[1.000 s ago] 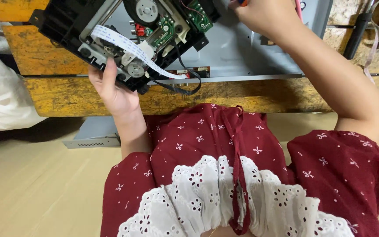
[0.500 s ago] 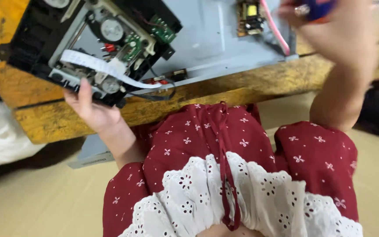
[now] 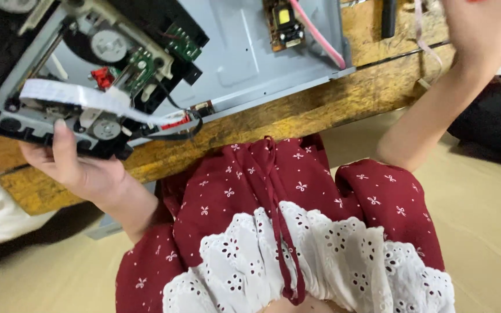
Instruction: Cleaning and inspecting the internal components of a DVD player using a toothbrush and screwdriver
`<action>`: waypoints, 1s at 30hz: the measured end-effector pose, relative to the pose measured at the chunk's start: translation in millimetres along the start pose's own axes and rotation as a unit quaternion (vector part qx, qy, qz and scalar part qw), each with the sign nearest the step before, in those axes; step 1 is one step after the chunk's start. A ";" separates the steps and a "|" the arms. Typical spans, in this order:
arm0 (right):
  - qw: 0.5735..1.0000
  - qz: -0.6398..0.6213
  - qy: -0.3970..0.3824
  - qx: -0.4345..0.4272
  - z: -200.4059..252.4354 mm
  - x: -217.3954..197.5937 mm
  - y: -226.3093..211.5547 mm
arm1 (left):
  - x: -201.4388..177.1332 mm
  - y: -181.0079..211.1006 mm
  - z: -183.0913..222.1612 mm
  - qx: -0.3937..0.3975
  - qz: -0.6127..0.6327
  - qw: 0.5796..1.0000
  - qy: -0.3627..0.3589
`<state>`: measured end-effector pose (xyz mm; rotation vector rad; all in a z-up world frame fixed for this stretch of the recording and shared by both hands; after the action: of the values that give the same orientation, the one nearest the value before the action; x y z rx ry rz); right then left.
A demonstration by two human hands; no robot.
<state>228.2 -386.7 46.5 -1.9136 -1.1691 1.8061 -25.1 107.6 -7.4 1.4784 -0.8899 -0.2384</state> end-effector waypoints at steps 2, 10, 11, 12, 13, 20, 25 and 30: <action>1.000 -0.014 0.004 0.007 11.0 8.7 -0.8 | 12.2 17.1 1.4 0.072 -0.076 0.995 -0.010; 0.997 -0.074 0.017 0.015 42.6 40.9 -31.8 | 108.3 75.0 7.6 0.329 -0.337 0.868 -0.159; 0.995 -0.098 0.016 0.013 44.4 41.9 -32.1 | 120.7 70.3 10.8 0.330 -0.320 0.861 -0.215; 0.992 -0.122 0.015 0.010 46.0 42.1 -31.8 | 133.0 64.9 15.1 0.329 -0.303 0.853 -0.270; 0.992 -0.122 0.014 0.009 48.2 41.9 -29.0 | 141.3 62.4 15.2 0.329 -0.303 0.853 -0.268; 0.979 -0.165 0.078 0.093 65.6 30.4 -31.2 | 173.7 35.5 42.3 0.388 -0.379 0.773 -0.330; 0.971 -0.198 0.092 0.098 71.2 32.1 -23.9 | 186.4 26.7 52.6 0.413 -0.419 0.719 -0.370; 0.964 -0.214 0.103 0.123 75.7 30.7 -24.5 | 185.4 8.9 59.4 0.419 -0.450 0.695 -0.374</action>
<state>146.2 -374.5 26.5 -1.5232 -1.1200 1.4117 58.3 -55.0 60.1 2.7237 -0.8382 -1.4040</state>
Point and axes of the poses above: each hand's wrist, its own z-axis away from the middle knuckle, its own x-axis out of the palm, y = z × x, the point moved 7 cm from there along -z, towards the middle knuckle, and after that the axes turned 3 degrees about y, right-handed, at the moved point
